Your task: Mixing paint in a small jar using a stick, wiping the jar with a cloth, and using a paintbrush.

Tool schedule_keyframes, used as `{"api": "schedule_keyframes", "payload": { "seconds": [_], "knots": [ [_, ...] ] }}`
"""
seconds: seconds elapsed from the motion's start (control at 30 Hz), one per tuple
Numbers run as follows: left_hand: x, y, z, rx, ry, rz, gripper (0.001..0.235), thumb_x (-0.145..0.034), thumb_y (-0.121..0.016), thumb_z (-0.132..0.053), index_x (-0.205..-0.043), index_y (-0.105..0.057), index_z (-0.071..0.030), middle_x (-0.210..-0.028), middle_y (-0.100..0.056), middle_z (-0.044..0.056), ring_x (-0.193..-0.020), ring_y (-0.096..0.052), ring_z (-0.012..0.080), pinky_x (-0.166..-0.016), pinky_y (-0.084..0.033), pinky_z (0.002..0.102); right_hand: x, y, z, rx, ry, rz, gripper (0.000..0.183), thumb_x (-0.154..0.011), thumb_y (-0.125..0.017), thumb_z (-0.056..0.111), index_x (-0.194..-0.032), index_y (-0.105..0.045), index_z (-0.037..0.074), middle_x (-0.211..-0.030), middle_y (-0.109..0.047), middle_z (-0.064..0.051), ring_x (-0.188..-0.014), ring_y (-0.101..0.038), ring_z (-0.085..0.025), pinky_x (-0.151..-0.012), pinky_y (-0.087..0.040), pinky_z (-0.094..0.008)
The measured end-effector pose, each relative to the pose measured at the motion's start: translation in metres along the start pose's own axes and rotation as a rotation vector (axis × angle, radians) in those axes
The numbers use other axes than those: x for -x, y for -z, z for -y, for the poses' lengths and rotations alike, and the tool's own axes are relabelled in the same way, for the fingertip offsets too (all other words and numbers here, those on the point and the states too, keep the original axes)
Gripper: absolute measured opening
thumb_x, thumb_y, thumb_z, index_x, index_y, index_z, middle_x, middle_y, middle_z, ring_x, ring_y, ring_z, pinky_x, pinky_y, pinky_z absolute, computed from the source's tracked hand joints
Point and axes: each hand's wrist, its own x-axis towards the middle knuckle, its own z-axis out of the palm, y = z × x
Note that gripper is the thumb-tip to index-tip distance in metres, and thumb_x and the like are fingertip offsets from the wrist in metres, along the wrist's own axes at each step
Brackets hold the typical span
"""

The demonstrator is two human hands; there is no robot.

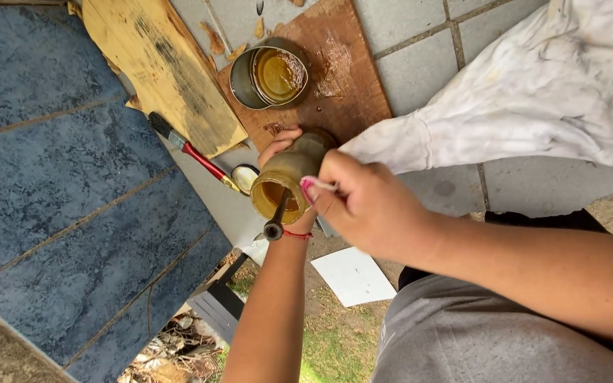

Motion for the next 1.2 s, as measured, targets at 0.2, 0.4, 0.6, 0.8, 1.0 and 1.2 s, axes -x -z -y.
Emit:
{"api": "schedule_keyframes", "payload": {
  "seconds": [0.2,0.4,0.6,0.8,1.0,1.2],
  "knots": [
    [-0.013,-0.022,-0.046,0.015,0.415,-0.205,0.030,-0.085,-0.055,0.008,-0.114,-0.055,0.013,-0.099,-0.062,0.012,-0.106,-0.057,0.0114,-0.089,-0.046,0.021,-0.031,0.015,0.017,0.084,0.196,-0.012,0.014,-0.090,-0.062,0.013,-0.080,-0.056,0.006,-0.044,-0.047,-0.014,-0.042,-0.049,-0.026,-0.042,-0.037,-0.036],
    [-0.009,0.015,-0.006,-0.353,0.122,0.119,0.077,-0.047,-0.098,-0.016,-0.111,-0.055,-0.008,-0.120,-0.059,0.010,-0.121,-0.059,0.0252,-0.111,-0.042,0.038,-0.031,0.033,0.023,0.117,0.135,0.069,0.011,-0.086,-0.065,0.015,-0.080,-0.060,0.007,-0.046,-0.049,-0.012,-0.049,-0.050,-0.026,-0.050,-0.041,-0.038],
    [-0.015,0.046,-0.006,-0.260,0.437,0.214,0.079,-0.044,-0.096,-0.017,-0.116,-0.067,-0.005,-0.119,-0.043,0.005,-0.112,-0.049,0.0145,-0.109,-0.039,0.032,-0.013,0.041,0.012,0.136,0.014,0.101,0.009,-0.087,-0.064,0.016,-0.081,-0.062,0.009,-0.047,-0.051,-0.012,-0.052,-0.048,-0.019,-0.051,-0.040,-0.035],
    [-0.026,0.032,-0.045,-0.260,0.390,0.421,0.085,-0.059,-0.091,-0.007,-0.135,-0.054,-0.006,-0.131,-0.052,0.014,-0.128,-0.050,0.0262,-0.115,-0.035,0.044,0.003,0.054,0.007,0.129,-0.001,0.094,0.008,-0.085,-0.066,0.013,-0.079,-0.062,0.009,-0.043,-0.052,-0.010,-0.048,-0.044,-0.015,-0.047,-0.040,-0.031],
    [-0.001,0.011,-0.039,-0.184,0.256,0.227,0.097,-0.064,-0.092,-0.022,-0.142,-0.038,-0.006,-0.140,-0.049,0.014,-0.134,-0.044,0.0235,-0.118,-0.030,0.044,0.009,0.046,0.008,0.089,0.052,0.084,0.008,-0.086,-0.067,0.012,-0.079,-0.063,0.009,-0.042,-0.055,-0.011,-0.043,-0.046,-0.017,-0.045,-0.040,-0.030],
    [0.010,-0.012,-0.036,-0.386,0.230,-0.037,0.066,-0.066,-0.085,-0.016,-0.123,-0.051,-0.005,-0.123,-0.053,0.009,-0.122,-0.053,0.0174,-0.114,-0.036,0.032,0.000,0.028,0.007,-0.018,0.164,0.048,0.010,-0.089,-0.064,0.011,-0.080,-0.062,0.010,-0.045,-0.055,-0.009,-0.043,-0.052,-0.017,-0.045,-0.042,-0.027]
  ]
}}
